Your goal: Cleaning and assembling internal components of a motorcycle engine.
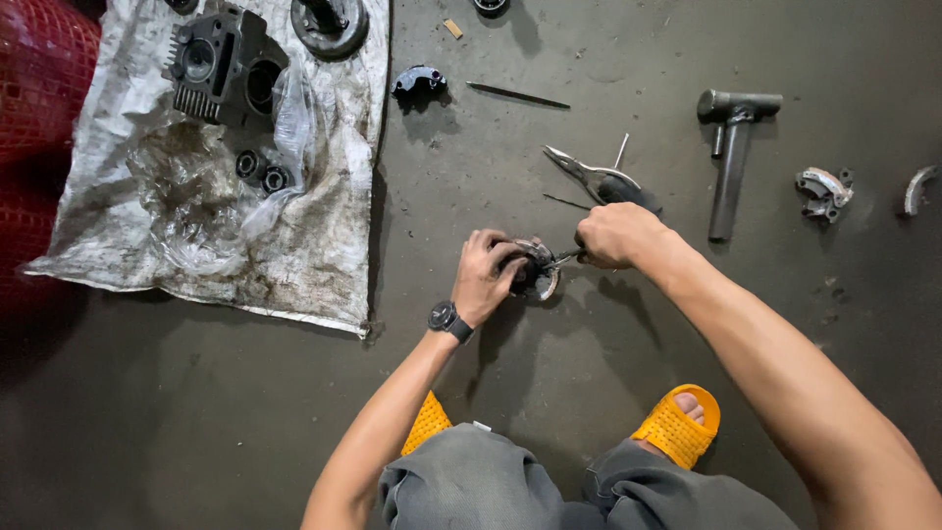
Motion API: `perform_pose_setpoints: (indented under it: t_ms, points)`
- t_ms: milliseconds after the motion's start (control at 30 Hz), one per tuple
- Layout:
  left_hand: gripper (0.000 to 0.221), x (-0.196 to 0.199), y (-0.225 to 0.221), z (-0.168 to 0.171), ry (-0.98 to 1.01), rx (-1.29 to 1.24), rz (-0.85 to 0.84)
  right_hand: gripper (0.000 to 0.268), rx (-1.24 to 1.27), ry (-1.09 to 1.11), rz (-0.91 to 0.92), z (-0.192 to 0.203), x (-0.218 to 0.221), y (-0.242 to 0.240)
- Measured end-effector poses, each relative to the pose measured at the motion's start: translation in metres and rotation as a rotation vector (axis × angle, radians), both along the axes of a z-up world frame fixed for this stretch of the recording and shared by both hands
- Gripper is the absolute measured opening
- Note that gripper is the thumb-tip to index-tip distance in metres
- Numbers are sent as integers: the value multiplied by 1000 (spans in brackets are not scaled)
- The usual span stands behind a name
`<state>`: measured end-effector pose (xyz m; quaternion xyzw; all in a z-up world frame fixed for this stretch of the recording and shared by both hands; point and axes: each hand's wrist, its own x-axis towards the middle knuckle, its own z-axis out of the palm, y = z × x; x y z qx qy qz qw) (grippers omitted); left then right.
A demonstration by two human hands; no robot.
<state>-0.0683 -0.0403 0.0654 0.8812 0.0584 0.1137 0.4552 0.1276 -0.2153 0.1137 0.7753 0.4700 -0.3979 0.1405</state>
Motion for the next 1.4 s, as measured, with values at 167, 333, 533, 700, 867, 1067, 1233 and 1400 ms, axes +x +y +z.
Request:
perform_pose_setpoints:
  t_ms: [167,333,533,700,867,1067,1233,1400]
  points:
    - [24,-23,-11,-1,-24,-19,49,29,-2,5,11,11,-2,1]
    - [81,-41,-20,5,82,42,154,35,1,56,-91,-11,-6,-20]
    - [123,-58,-40,-11,280,188,118,32,67,213,-298,-59,-53,-73]
    - [119,-60,-33,-14,213,183,84,33,276,281,-470,-58,-91,-88]
    - [115,-39,-5,27,56,2,44,31,488,255,-516,9,-84,-79]
    - [125,-22,3,38,121,-290,-62,35,346,358,-660,-20,-98,-107]
    - [132,-48,-20,16,353,-328,-44,39,220,477,-762,-33,-129,-122]
    - [127,-48,-15,4,289,-158,-117,32,291,401,-748,-14,-129,-103]
